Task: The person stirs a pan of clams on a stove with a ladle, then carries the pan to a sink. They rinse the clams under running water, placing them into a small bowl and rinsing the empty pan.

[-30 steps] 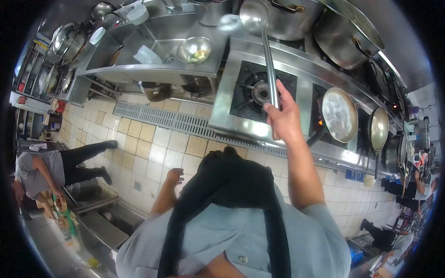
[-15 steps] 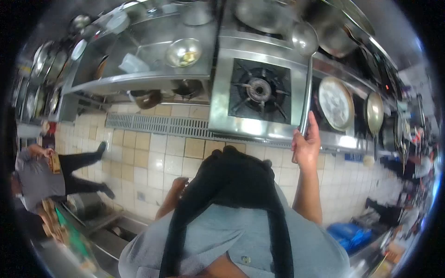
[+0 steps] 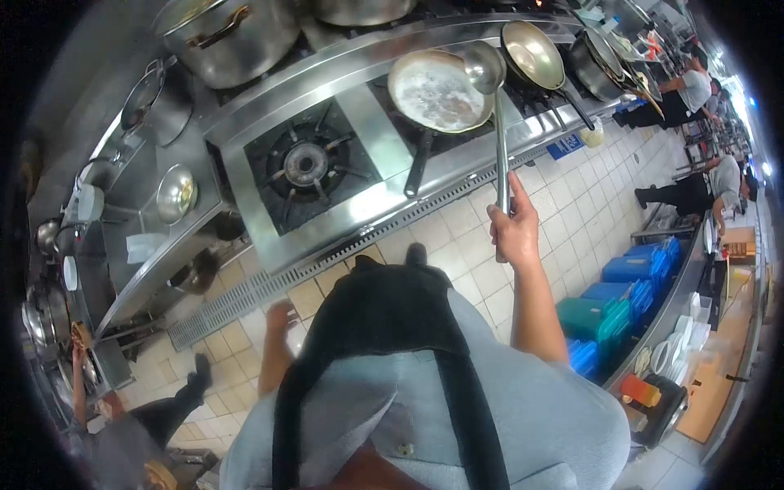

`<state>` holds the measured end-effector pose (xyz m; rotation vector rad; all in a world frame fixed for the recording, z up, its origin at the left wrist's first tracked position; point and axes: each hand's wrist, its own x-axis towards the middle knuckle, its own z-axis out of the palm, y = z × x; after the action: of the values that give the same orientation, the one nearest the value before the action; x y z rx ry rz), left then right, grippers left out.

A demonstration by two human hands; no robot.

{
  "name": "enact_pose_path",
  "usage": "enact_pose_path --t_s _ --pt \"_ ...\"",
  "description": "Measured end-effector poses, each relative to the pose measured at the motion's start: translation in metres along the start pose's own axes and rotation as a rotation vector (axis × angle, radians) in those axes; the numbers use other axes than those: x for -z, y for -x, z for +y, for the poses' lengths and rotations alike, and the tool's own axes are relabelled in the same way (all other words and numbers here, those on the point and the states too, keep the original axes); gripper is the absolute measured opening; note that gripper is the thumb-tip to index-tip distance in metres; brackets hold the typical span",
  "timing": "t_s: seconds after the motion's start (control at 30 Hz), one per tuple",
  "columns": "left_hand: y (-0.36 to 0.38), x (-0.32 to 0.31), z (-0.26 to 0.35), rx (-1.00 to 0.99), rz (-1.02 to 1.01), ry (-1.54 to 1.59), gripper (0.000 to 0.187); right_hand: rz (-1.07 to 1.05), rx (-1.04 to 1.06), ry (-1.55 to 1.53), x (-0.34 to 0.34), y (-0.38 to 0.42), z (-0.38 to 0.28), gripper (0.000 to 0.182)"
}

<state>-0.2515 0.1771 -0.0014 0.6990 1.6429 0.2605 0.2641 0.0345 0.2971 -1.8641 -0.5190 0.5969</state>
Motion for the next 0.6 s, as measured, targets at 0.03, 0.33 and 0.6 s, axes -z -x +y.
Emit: enact_pose_path --t_s 0.03,0.33,0.6 --pt "0.001 -0.013 0.0 -0.001 -0.038 -0.017 0.029 -0.013 -0.021 0.029 0.008 -0.002 0.002 0.071" --pt "0.001 -0.118 -0.064 -0.162 -0.245 -0.358 0.029 -0.365 -0.212 -0.489 0.072 -0.041 0.009 0.065" --pt "0.022 -0.131 -0.08 -0.232 -0.27 -0.464 0.034 -0.705 -0.55 -1.347 0.092 -0.043 0.026 0.041"
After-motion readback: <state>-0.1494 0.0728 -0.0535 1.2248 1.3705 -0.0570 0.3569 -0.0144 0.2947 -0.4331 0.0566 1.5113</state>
